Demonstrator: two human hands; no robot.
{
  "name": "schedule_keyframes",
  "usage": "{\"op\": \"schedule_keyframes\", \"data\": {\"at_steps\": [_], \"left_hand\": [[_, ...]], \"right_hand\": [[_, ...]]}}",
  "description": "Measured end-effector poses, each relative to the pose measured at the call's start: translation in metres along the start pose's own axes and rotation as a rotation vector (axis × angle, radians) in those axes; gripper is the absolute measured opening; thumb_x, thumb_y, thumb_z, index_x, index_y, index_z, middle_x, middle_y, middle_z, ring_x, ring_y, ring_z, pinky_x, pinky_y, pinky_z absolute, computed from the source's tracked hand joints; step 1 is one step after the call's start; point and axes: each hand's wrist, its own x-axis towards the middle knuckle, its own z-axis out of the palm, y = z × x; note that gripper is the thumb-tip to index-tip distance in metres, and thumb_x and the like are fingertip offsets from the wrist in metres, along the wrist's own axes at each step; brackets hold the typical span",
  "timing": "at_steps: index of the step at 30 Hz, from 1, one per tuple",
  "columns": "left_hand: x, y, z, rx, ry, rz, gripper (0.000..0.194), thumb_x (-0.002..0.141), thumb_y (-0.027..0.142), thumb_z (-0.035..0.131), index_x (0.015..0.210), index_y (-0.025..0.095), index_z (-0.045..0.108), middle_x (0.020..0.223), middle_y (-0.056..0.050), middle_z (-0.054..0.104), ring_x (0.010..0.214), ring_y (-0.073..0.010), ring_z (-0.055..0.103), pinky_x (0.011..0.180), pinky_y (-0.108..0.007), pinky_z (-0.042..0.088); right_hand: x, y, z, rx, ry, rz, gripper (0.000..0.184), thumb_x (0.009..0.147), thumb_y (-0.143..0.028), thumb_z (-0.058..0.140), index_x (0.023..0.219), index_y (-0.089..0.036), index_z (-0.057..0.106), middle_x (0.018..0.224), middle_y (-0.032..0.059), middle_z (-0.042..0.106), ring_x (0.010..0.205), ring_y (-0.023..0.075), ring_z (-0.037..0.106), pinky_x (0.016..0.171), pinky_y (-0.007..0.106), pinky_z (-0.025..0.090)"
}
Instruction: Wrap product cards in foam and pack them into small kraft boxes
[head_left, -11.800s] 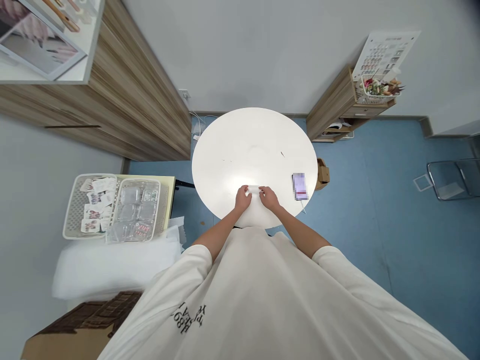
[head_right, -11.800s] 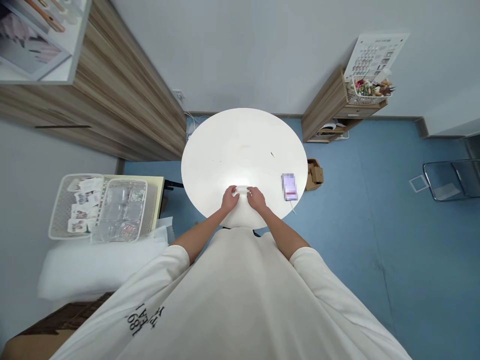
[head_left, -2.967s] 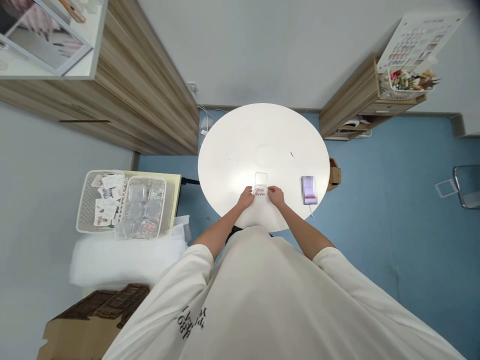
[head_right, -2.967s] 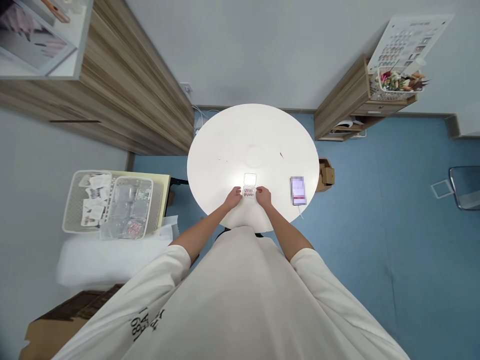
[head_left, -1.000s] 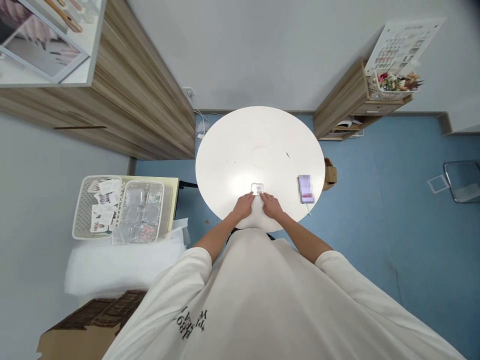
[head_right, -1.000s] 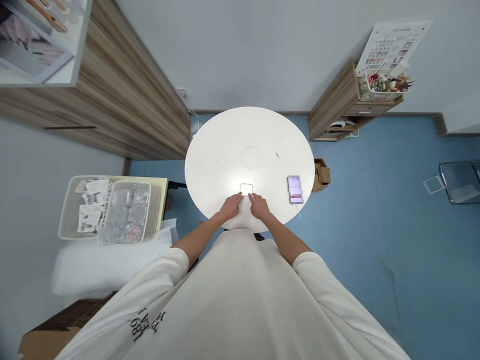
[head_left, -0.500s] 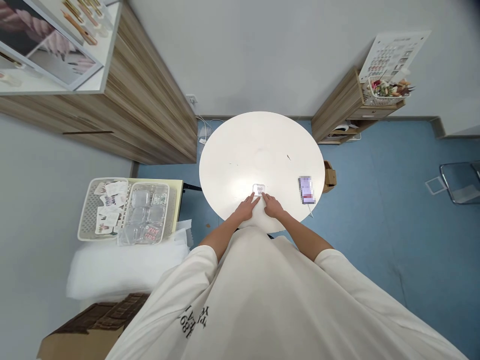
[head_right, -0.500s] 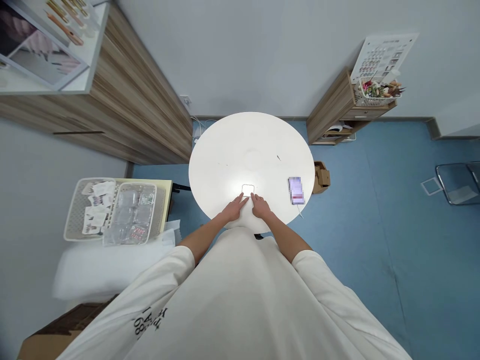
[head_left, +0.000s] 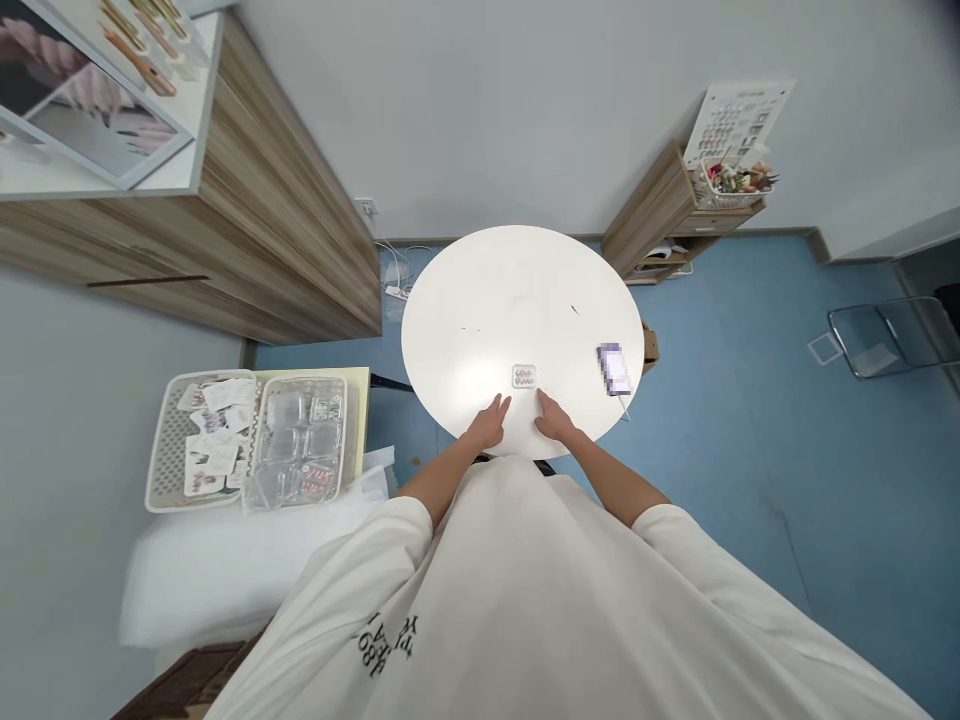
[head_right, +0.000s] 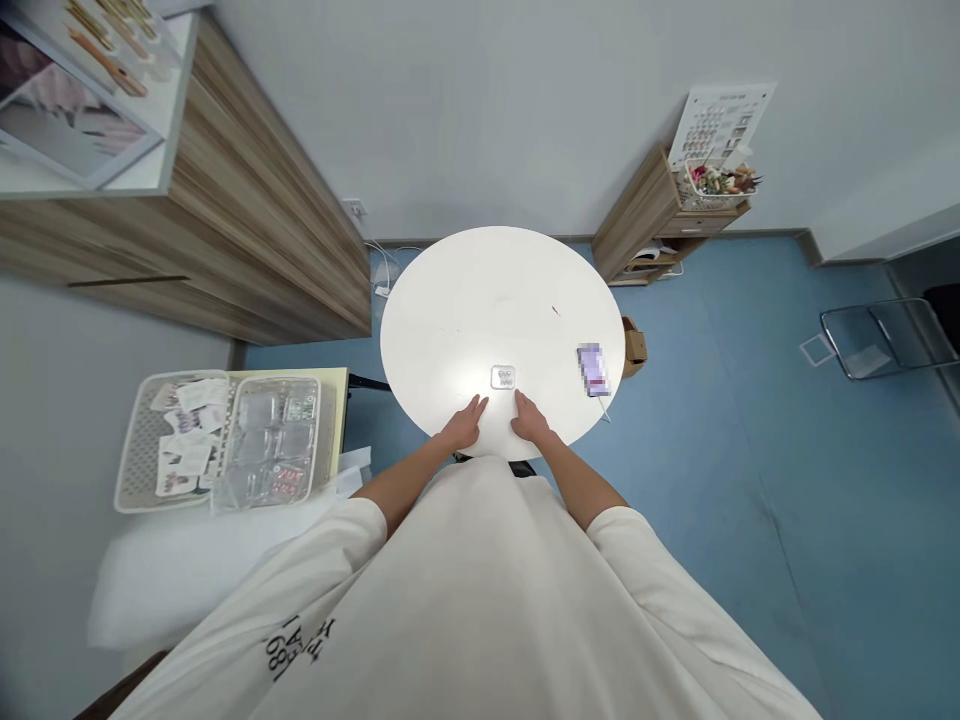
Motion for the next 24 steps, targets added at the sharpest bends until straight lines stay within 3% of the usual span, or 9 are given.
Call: {"op": "schedule_keyframes", "data": {"at_steps": [7, 12, 19, 24], "left_hand": [[-0.009, -0.007, -0.008, -0.018, -0.011, 0.005, 0.077, 0.086, 0.019, 0.049, 0.16, 0.019, 0.027, 0.17, -0.015, 0.015, 0.138, -0.038, 0.049, 0.11, -0.047, 0.038], [-0.028, -0.026, -0.015, -0.003, 0.027, -0.002, 0.074, 0.085, 0.016, 0.047, 0.158, 0.013, 0.032, 0.168, -0.018, 0.018, 0.145, -0.0369, 0.04, 0.116, -0.047, 0.031], [-0.054, -0.053, -0.022, -0.049, 0.094, -0.073, 0.072, 0.085, 0.015, 0.05, 0.156, 0.019, 0.035, 0.167, -0.014, 0.025, 0.15, -0.0326, 0.035, 0.119, -0.046, 0.028], [-0.066, -0.063, -0.022, -0.027, 0.082, -0.11, 0.07, 0.088, 0.016, 0.049, 0.156, 0.018, 0.033, 0.168, -0.015, 0.022, 0.148, -0.0352, 0.038, 0.118, -0.046, 0.031]], "right_hand": [[0.015, -0.021, -0.004, -0.079, 0.051, 0.053, 0.092, 0.085, -0.024, 0.056, 0.165, -0.03, 0.011, 0.172, 0.0072, 0.004, 0.148, 0.0391, 0.028, 0.109, 0.052, 0.041], [0.032, -0.054, 0.009, -0.157, 0.031, -0.016, 0.089, 0.085, -0.027, 0.057, 0.164, -0.029, 0.016, 0.172, 0.0079, 0.006, 0.147, 0.041, 0.026, 0.111, 0.058, 0.036], [0.048, -0.117, 0.033, -0.235, -0.016, -0.099, 0.085, 0.089, -0.027, 0.057, 0.164, -0.027, 0.017, 0.171, 0.0116, 0.007, 0.147, 0.0407, 0.028, 0.111, 0.055, 0.036], [0.047, -0.133, 0.041, -0.227, -0.01, -0.087, 0.091, 0.088, -0.021, 0.055, 0.165, -0.026, 0.008, 0.171, 0.0127, 0.009, 0.149, 0.0395, 0.026, 0.111, 0.051, 0.037]]}}
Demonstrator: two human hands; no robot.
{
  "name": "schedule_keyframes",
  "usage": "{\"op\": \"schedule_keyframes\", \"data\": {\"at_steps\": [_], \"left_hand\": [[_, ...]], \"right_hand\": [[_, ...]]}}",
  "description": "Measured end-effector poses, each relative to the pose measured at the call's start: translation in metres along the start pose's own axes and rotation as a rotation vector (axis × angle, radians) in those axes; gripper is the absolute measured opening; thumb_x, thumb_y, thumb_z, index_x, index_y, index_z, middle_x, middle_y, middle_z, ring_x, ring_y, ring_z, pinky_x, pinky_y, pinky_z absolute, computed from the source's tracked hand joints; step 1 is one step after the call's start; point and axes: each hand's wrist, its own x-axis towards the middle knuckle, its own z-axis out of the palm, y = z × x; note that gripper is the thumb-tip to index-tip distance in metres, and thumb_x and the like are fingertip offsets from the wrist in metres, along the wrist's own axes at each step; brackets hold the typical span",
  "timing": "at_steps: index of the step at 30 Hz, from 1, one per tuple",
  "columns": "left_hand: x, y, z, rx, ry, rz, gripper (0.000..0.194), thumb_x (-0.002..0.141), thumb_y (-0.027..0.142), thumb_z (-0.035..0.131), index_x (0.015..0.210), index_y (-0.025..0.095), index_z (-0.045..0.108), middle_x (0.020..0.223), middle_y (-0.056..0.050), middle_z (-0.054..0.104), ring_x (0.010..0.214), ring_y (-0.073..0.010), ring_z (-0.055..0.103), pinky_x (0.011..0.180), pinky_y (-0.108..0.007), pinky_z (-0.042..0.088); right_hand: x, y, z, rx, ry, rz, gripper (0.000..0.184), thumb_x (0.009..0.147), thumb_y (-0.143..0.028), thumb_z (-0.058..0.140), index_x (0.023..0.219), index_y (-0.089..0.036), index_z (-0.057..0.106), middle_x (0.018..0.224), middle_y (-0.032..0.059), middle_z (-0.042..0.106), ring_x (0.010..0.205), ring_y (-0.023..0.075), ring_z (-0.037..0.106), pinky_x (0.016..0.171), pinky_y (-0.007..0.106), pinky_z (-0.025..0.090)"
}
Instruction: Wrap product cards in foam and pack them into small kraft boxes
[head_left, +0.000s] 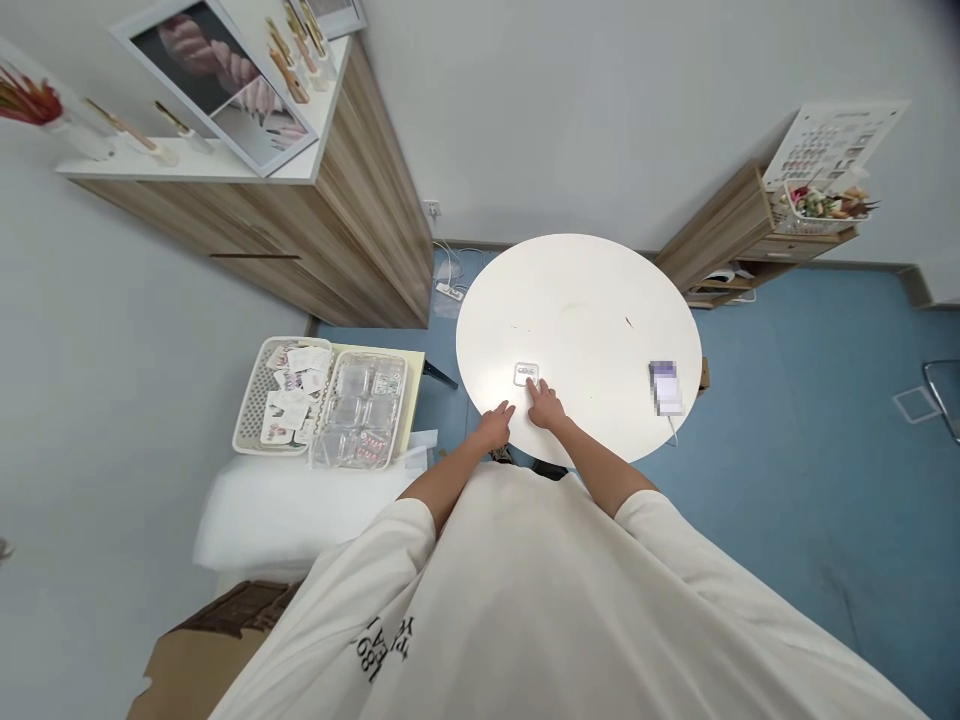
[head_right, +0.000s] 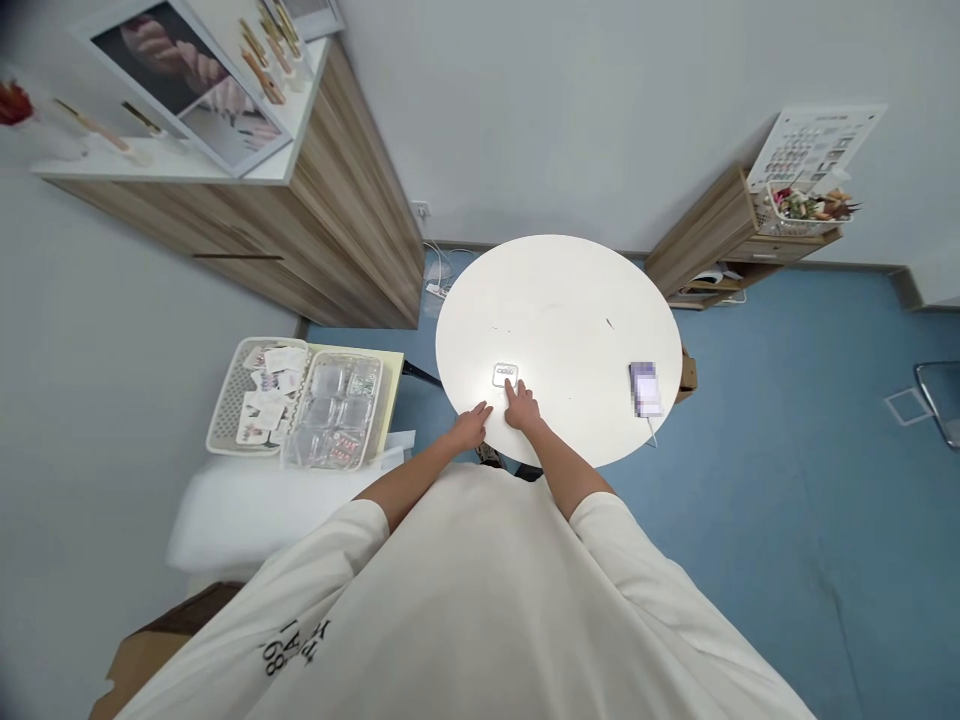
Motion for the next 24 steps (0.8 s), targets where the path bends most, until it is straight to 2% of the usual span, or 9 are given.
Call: {"op": "schedule_keyframes", "data": {"at_steps": [3, 6, 8, 11, 14, 18, 24], "left_hand": [[-0.001, 0.0, 0.001, 0.109, -0.038, -0.009, 0.07, 0.091, 0.018, 0.047, 0.158, 0.017, 0.029, 0.169, -0.015, 0.018, 0.147, -0.0339, 0.039, 0.117, -0.045, 0.033], [-0.002, 0.004, 0.004, 0.199, -0.036, -0.025, 0.068, 0.093, 0.019, 0.046, 0.158, 0.017, 0.027, 0.169, -0.016, 0.017, 0.144, -0.0324, 0.043, 0.116, -0.042, 0.036], [-0.006, 0.009, 0.008, 0.205, -0.021, -0.05, 0.067, 0.093, 0.019, 0.046, 0.158, 0.018, 0.028, 0.169, -0.016, 0.019, 0.143, -0.0317, 0.045, 0.115, -0.04, 0.038], [-0.016, 0.014, 0.017, 0.177, 0.009, -0.085, 0.067, 0.093, 0.019, 0.048, 0.157, 0.017, 0.028, 0.168, -0.016, 0.021, 0.144, -0.0319, 0.044, 0.114, -0.04, 0.039], [-0.03, 0.016, 0.034, 0.14, 0.058, -0.088, 0.064, 0.094, 0.019, 0.049, 0.155, 0.016, 0.032, 0.167, -0.018, 0.024, 0.144, -0.0325, 0.042, 0.115, -0.04, 0.038], [-0.048, 0.022, 0.063, 0.103, 0.177, -0.138, 0.058, 0.096, 0.018, 0.048, 0.153, 0.015, 0.035, 0.166, -0.018, 0.025, 0.151, -0.0327, 0.03, 0.12, -0.044, 0.03], [-0.09, 0.038, 0.108, 0.036, 0.251, -0.218, 0.059, 0.1, 0.024, 0.043, 0.157, 0.016, 0.031, 0.169, -0.016, 0.02, 0.155, -0.0322, 0.022, 0.122, -0.048, 0.027]], "right_hand": [[-0.012, 0.006, 0.006, 0.034, -0.02, 0.016, 0.094, 0.088, -0.021, 0.054, 0.166, -0.021, 0.001, 0.171, 0.0138, 0.008, 0.152, 0.0366, 0.021, 0.116, 0.048, 0.034], [-0.029, 0.019, 0.013, 0.056, -0.07, 0.015, 0.092, 0.09, -0.022, 0.053, 0.165, -0.018, 0.001, 0.17, 0.0143, 0.009, 0.155, 0.0335, 0.016, 0.119, 0.045, 0.03], [-0.039, 0.03, 0.017, 0.063, -0.084, 0.009, 0.088, 0.091, -0.023, 0.053, 0.165, -0.017, 0.007, 0.17, 0.0144, 0.011, 0.155, 0.0319, 0.017, 0.12, 0.044, 0.03], [-0.053, 0.047, 0.021, 0.089, -0.071, -0.011, 0.077, 0.093, -0.024, 0.05, 0.163, -0.015, 0.02, 0.169, 0.0147, 0.017, 0.152, 0.0298, 0.029, 0.119, 0.04, 0.032], [-0.068, 0.062, 0.022, 0.112, -0.028, -0.061, 0.067, 0.095, -0.024, 0.047, 0.159, -0.013, 0.032, 0.166, 0.0156, 0.025, 0.147, 0.0294, 0.038, 0.118, 0.039, 0.035], [-0.091, 0.075, 0.026, 0.133, 0.059, -0.143, 0.059, 0.096, -0.023, 0.045, 0.154, -0.013, 0.042, 0.162, 0.0155, 0.033, 0.145, 0.0291, 0.04, 0.119, 0.04, 0.035], [-0.128, 0.078, 0.054, 0.161, 0.102, -0.264, 0.052, 0.097, -0.024, 0.043, 0.148, -0.015, 0.05, 0.157, 0.0144, 0.04, 0.141, 0.028, 0.044, 0.117, 0.039, 0.038]]}}
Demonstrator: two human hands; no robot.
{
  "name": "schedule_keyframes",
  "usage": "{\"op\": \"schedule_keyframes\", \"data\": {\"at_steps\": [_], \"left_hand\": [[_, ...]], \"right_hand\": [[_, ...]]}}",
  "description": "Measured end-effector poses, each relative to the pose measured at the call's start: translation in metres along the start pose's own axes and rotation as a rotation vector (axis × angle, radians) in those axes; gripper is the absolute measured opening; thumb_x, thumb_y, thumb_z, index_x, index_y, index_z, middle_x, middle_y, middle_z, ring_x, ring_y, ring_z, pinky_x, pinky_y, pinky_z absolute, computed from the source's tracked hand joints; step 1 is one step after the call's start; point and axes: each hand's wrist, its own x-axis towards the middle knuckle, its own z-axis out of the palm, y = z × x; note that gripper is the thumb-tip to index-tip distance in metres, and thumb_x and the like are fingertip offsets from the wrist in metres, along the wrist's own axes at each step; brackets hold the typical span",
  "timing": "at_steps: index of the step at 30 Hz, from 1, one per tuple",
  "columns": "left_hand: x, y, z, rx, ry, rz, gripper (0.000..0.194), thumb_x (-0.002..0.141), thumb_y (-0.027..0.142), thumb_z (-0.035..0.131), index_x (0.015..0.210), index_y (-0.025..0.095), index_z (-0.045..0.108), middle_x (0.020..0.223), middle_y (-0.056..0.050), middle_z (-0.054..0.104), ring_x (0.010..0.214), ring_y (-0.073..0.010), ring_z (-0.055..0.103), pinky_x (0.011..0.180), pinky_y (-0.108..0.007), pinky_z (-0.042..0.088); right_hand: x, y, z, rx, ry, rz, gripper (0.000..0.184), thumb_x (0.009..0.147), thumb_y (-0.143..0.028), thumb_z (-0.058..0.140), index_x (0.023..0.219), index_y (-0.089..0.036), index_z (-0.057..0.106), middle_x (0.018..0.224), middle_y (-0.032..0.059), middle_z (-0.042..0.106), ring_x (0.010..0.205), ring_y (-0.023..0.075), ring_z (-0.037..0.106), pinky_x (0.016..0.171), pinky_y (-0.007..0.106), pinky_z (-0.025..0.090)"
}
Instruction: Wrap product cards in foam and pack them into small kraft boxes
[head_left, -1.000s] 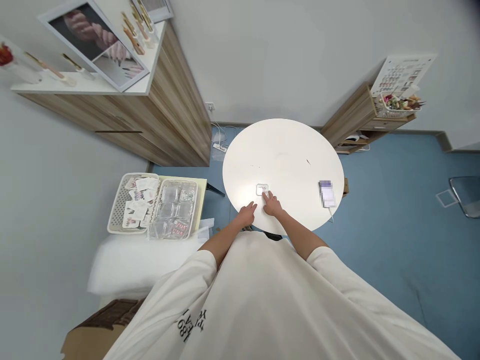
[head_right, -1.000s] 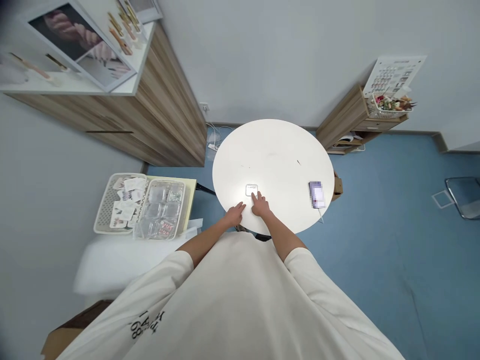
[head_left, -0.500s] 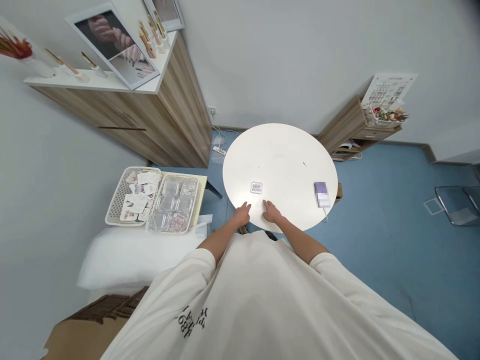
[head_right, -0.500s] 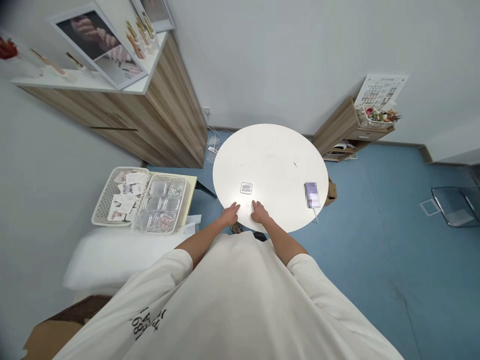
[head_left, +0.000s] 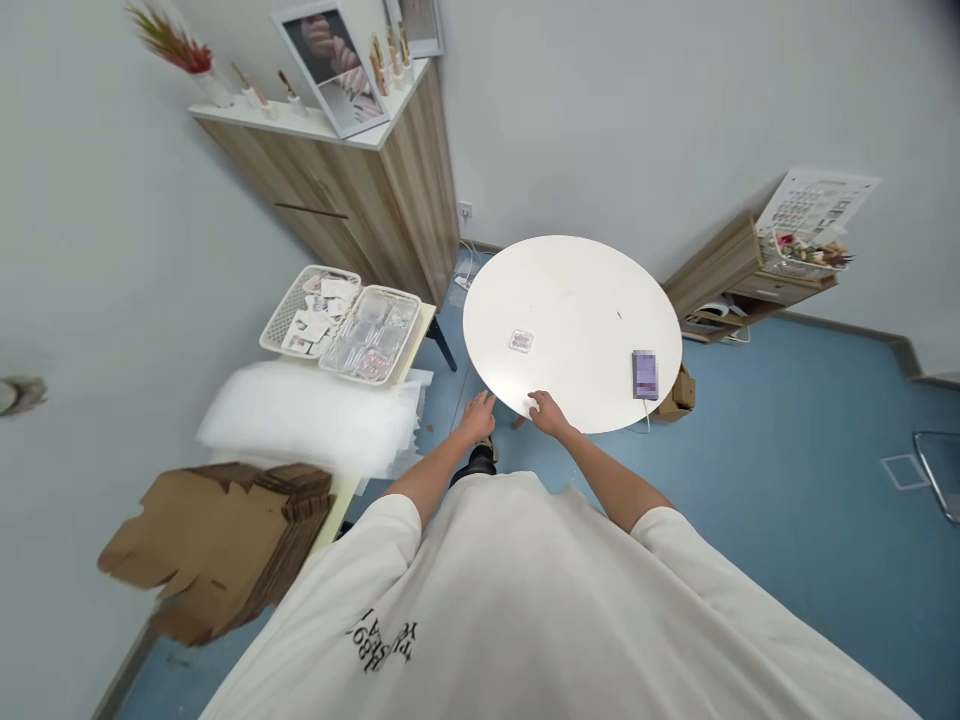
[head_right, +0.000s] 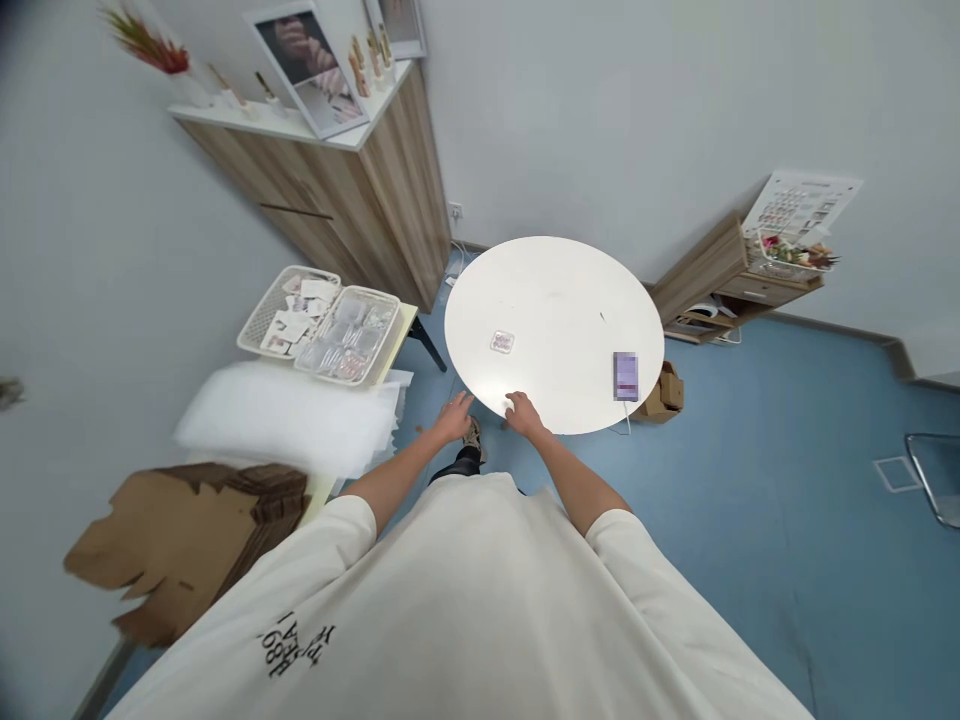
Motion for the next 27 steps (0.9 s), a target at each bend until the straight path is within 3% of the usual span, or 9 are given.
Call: {"op": "schedule_keyframes", "data": {"at_steps": [5, 12, 20, 27], "left_hand": [[-0.057, -0.009, 0.012, 0.016, 0.046, -0.06, 0.06, 0.099, 0.026, 0.043, 0.157, 0.016, 0.032, 0.168, -0.015, 0.021, 0.155, -0.0302, 0.022, 0.122, -0.047, 0.026], [-0.113, -0.053, 0.002, 0.035, 0.113, -0.166, 0.063, 0.094, 0.023, 0.043, 0.156, 0.017, 0.034, 0.167, -0.015, 0.025, 0.154, -0.0296, 0.025, 0.122, -0.047, 0.027], [-0.16, -0.134, -0.025, 0.083, 0.192, -0.273, 0.058, 0.093, 0.024, 0.047, 0.15, 0.016, 0.043, 0.165, -0.015, 0.03, 0.152, -0.0277, 0.028, 0.121, -0.042, 0.028], [-0.186, -0.212, -0.043, 0.083, 0.102, -0.392, 0.053, 0.089, 0.025, 0.053, 0.142, 0.019, 0.047, 0.168, -0.018, 0.02, 0.154, -0.0362, 0.02, 0.118, -0.055, 0.028]], "right_hand": [[-0.027, -0.021, 0.03, 0.044, -0.06, -0.075, 0.05, 0.094, -0.021, 0.048, 0.144, -0.016, 0.054, 0.152, 0.0151, 0.045, 0.132, 0.0287, 0.053, 0.11, 0.039, 0.045], [-0.033, -0.068, 0.055, -0.022, -0.141, -0.178, 0.049, 0.097, -0.024, 0.047, 0.145, -0.018, 0.053, 0.151, 0.0153, 0.046, 0.126, 0.0279, 0.057, 0.106, 0.04, 0.047], [-0.018, -0.146, 0.101, -0.076, -0.195, -0.231, 0.049, 0.097, -0.02, 0.045, 0.145, -0.014, 0.053, 0.15, 0.0174, 0.048, 0.123, 0.0259, 0.059, 0.106, 0.036, 0.045], [-0.013, -0.22, 0.162, -0.1, -0.241, -0.22, 0.047, 0.097, -0.02, 0.045, 0.143, -0.014, 0.055, 0.146, 0.0168, 0.052, 0.115, 0.0248, 0.063, 0.103, 0.035, 0.047]]}}
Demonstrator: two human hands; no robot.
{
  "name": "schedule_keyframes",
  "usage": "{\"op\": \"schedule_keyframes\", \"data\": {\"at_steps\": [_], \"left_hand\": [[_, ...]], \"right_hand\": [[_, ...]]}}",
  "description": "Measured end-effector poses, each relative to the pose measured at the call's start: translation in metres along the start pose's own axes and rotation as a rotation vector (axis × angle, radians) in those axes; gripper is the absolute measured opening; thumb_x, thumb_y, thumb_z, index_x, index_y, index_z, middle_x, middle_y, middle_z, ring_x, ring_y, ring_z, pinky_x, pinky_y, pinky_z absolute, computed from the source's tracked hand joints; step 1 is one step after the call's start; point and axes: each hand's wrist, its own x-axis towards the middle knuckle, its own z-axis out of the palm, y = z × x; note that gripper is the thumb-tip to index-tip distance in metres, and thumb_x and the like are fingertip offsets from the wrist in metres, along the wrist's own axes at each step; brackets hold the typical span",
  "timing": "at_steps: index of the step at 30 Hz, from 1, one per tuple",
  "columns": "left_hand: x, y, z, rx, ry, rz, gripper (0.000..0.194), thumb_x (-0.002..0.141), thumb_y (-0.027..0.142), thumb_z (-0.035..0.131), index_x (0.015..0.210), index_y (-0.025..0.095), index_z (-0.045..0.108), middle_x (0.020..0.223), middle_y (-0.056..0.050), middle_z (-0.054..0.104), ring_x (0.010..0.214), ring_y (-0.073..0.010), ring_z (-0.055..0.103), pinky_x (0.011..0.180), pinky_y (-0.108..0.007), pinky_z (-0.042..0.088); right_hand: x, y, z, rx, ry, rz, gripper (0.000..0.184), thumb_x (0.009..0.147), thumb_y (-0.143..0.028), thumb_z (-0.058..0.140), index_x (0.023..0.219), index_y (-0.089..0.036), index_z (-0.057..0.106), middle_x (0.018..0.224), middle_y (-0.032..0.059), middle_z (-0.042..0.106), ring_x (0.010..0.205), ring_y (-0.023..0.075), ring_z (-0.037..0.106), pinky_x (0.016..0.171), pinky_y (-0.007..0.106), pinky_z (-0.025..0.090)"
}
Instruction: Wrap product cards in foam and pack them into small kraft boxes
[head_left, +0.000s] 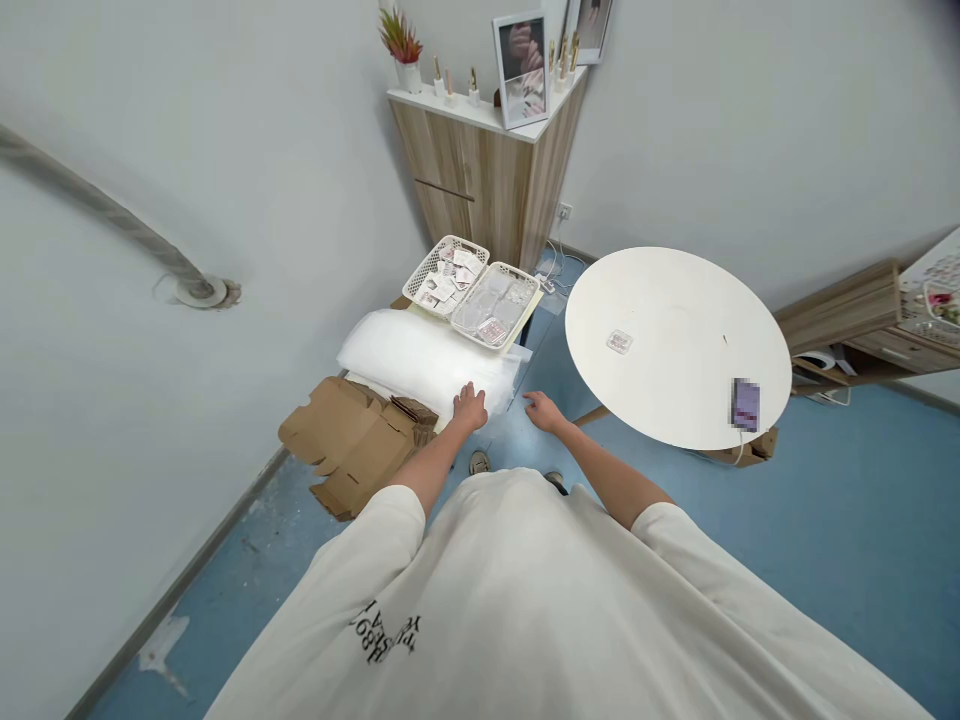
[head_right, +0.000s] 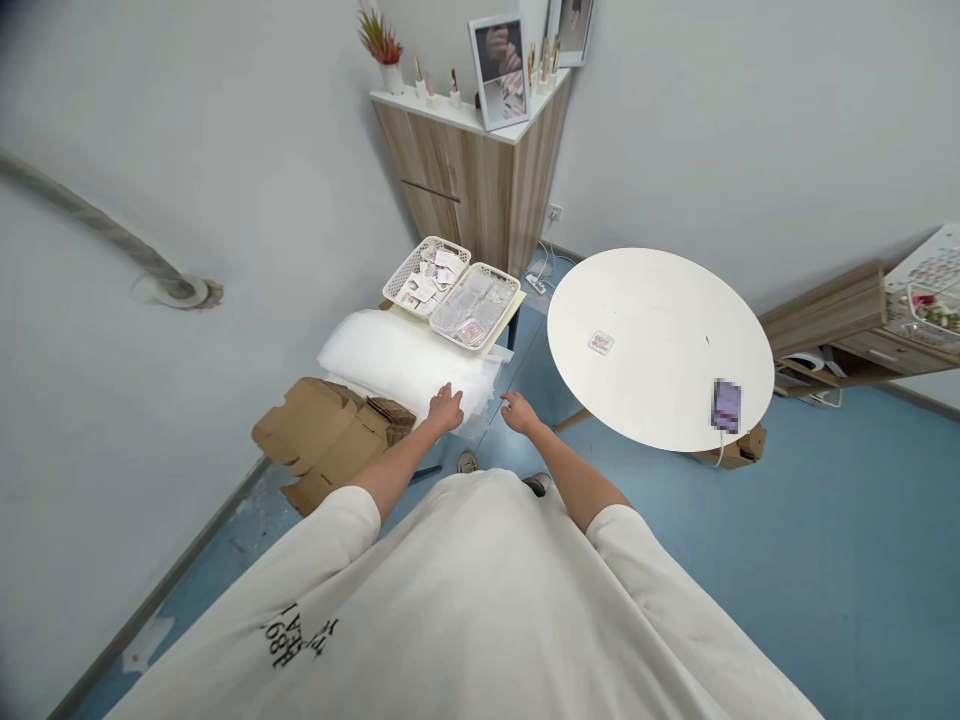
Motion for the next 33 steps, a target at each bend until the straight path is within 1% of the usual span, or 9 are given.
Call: {"op": "schedule_keyframes", "data": {"at_steps": [3, 6, 9, 12, 18, 24, 27, 30, 33], "left_hand": [[0.003, -0.02, 0.001, -0.022, -0.068, 0.026, 0.051, 0.089, 0.025, 0.052, 0.139, 0.017, 0.049, 0.168, -0.02, 0.018, 0.153, -0.0391, 0.022, 0.116, -0.056, 0.03], [0.005, -0.031, 0.003, -0.043, -0.066, 0.062, 0.055, 0.089, 0.026, 0.05, 0.143, 0.014, 0.045, 0.164, -0.024, 0.026, 0.15, -0.0398, 0.028, 0.114, -0.055, 0.034], [0.004, -0.038, 0.003, -0.053, -0.036, 0.103, 0.053, 0.092, 0.024, 0.046, 0.144, 0.013, 0.044, 0.156, -0.023, 0.038, 0.144, -0.0359, 0.039, 0.111, -0.048, 0.04], [0.002, -0.044, 0.001, -0.099, 0.0, 0.132, 0.051, 0.095, 0.021, 0.042, 0.146, 0.015, 0.043, 0.151, -0.021, 0.044, 0.136, -0.0317, 0.049, 0.107, -0.041, 0.043], [-0.006, -0.05, -0.006, -0.153, 0.127, 0.189, 0.058, 0.096, 0.017, 0.039, 0.154, 0.014, 0.033, 0.158, -0.018, 0.039, 0.141, -0.0299, 0.046, 0.112, -0.04, 0.04], [-0.02, -0.049, -0.017, -0.179, 0.25, 0.194, 0.068, 0.096, 0.018, 0.04, 0.16, 0.01, 0.02, 0.166, -0.02, 0.025, 0.148, -0.0315, 0.035, 0.115, -0.043, 0.036], [-0.027, -0.049, -0.021, -0.198, 0.281, 0.233, 0.064, 0.097, 0.017, 0.038, 0.159, 0.01, 0.025, 0.163, -0.019, 0.032, 0.146, -0.0307, 0.038, 0.116, -0.043, 0.036], [-0.032, -0.048, -0.021, -0.2, 0.272, 0.337, 0.061, 0.097, 0.017, 0.037, 0.157, 0.015, 0.031, 0.159, -0.015, 0.041, 0.143, -0.0279, 0.043, 0.117, -0.043, 0.036], [-0.035, -0.043, -0.018, -0.195, 0.249, 0.473, 0.062, 0.095, 0.016, 0.04, 0.156, 0.018, 0.035, 0.157, -0.013, 0.045, 0.142, -0.0261, 0.044, 0.117, -0.044, 0.037]], "right_hand": [[0.008, -0.02, 0.016, 0.019, 0.013, 0.021, 0.047, 0.097, -0.021, 0.046, 0.143, -0.016, 0.056, 0.147, 0.0158, 0.052, 0.115, 0.0241, 0.063, 0.102, 0.034, 0.047], [0.011, -0.031, 0.028, 0.027, 0.017, 0.048, 0.047, 0.097, -0.022, 0.046, 0.142, -0.016, 0.056, 0.146, 0.015, 0.053, 0.113, 0.0236, 0.064, 0.102, 0.034, 0.047], [0.012, -0.035, 0.036, 0.024, 0.02, 0.079, 0.047, 0.097, -0.022, 0.046, 0.142, -0.016, 0.056, 0.146, 0.0153, 0.054, 0.114, 0.0245, 0.064, 0.101, 0.034, 0.048], [0.016, -0.04, 0.044, 0.029, 0.024, 0.092, 0.048, 0.097, -0.022, 0.045, 0.143, -0.016, 0.056, 0.147, 0.0159, 0.054, 0.118, 0.0268, 0.063, 0.101, 0.035, 0.049], [0.025, -0.061, 0.056, 0.055, 0.017, 0.07, 0.046, 0.095, -0.021, 0.048, 0.139, -0.016, 0.059, 0.138, 0.0141, 0.063, 0.116, 0.0263, 0.065, 0.101, 0.036, 0.05], [0.03, -0.077, 0.057, 0.101, 0.05, 0.061, 0.042, 0.093, -0.021, 0.051, 0.133, -0.019, 0.064, 0.133, 0.0114, 0.067, 0.114, 0.0245, 0.066, 0.102, 0.036, 0.049], [0.036, -0.085, 0.055, 0.194, 0.098, 0.058, 0.038, 0.092, -0.024, 0.051, 0.127, -0.018, 0.065, 0.129, 0.0116, 0.069, 0.112, 0.0231, 0.067, 0.101, 0.036, 0.05], [0.046, -0.096, 0.048, 0.383, 0.152, 0.085, 0.041, 0.095, -0.035, 0.048, 0.131, -0.018, 0.057, 0.121, 0.0113, 0.071, 0.106, 0.0211, 0.069, 0.093, 0.034, 0.053], [0.055, -0.105, 0.036, 0.453, 0.307, 0.153, 0.05, 0.092, -0.042, 0.051, 0.135, -0.018, 0.045, 0.113, 0.0108, 0.071, 0.102, 0.0218, 0.069, 0.085, 0.033, 0.055]]}}
